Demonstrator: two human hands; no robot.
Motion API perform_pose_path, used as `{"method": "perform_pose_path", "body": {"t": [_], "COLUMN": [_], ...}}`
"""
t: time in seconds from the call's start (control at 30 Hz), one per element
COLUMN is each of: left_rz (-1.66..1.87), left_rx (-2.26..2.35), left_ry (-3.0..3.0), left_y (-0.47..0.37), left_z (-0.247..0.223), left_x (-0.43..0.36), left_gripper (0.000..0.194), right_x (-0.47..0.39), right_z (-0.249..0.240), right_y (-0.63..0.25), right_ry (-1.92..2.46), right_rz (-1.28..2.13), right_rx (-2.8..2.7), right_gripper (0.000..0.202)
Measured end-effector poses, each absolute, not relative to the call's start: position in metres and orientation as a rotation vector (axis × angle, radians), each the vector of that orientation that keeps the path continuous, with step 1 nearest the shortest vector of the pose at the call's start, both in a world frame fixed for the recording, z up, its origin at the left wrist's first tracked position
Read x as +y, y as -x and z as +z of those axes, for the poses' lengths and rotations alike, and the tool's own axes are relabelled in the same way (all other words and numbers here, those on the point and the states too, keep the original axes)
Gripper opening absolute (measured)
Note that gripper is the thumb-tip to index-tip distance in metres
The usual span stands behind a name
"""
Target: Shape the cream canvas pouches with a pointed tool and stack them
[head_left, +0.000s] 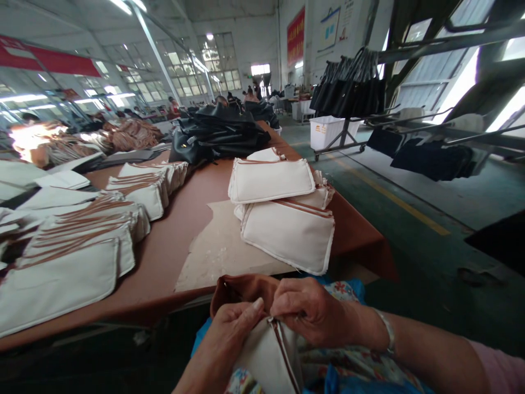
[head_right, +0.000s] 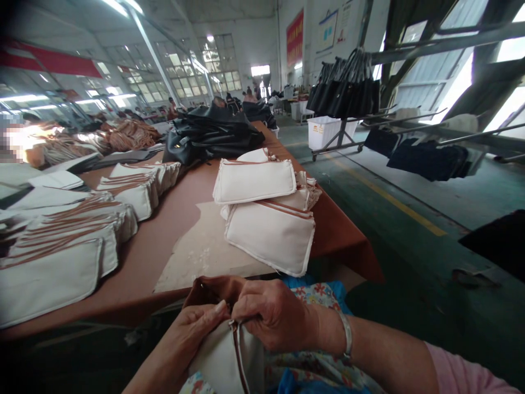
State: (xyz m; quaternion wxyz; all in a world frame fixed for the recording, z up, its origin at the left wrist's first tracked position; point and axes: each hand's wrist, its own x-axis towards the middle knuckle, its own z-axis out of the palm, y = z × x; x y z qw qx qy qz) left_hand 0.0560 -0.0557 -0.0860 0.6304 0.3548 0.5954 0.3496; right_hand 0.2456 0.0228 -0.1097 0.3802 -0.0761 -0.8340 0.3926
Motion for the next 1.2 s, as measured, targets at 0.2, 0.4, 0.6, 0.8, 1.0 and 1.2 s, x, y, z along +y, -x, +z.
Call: {"method": "perform_pose_path", "body": {"t": [0.2, 0.4, 0.6, 0.8, 1.0, 1.2], "left_rz": [0.677, 0.690, 0.708, 0.763, 1.019, 0.882], "left_rx": [1.353, 1.445, 1.528, 1.515, 1.186, 1.276], "left_ry": [-0.984, -1.278, -1.517, -1.537, -0.944, -1.029], "left_y": [-0.054, -0.058, -0.064, -0.065, -0.070, -0.061], "left_z": [-0.082, -0.064, -0.049, -0.052, -0.076, -0.059], "left_x": [-0.061, -0.072, -0.076, -0.078, -0.083, -0.082], "left_gripper": [0.050, 0.044, 0.038, 0.038, 0.046, 0.062], "right_x": [0.018, 0.015, 0.032, 0.032, 0.010, 0.012], "right_z": [-0.117, -0.103, -0.078, -0.082, -0.097, -0.098], "right_y": [-0.251, -0.256, -0.258, -0.250, -0.248, -0.253], "right_ry": [0.152, 0.264, 0.482, 0.397, 0.490, 0.499], "right_rz": [0.653, 1.177, 1.775, 1.908, 2.314, 2.207], "right_rx": [-2.338, -2.116, -2.149, -2.149, -1.576, -1.651], "right_gripper": [0.015, 0.017, 0.045, 0.039, 0.043, 0.045]}}
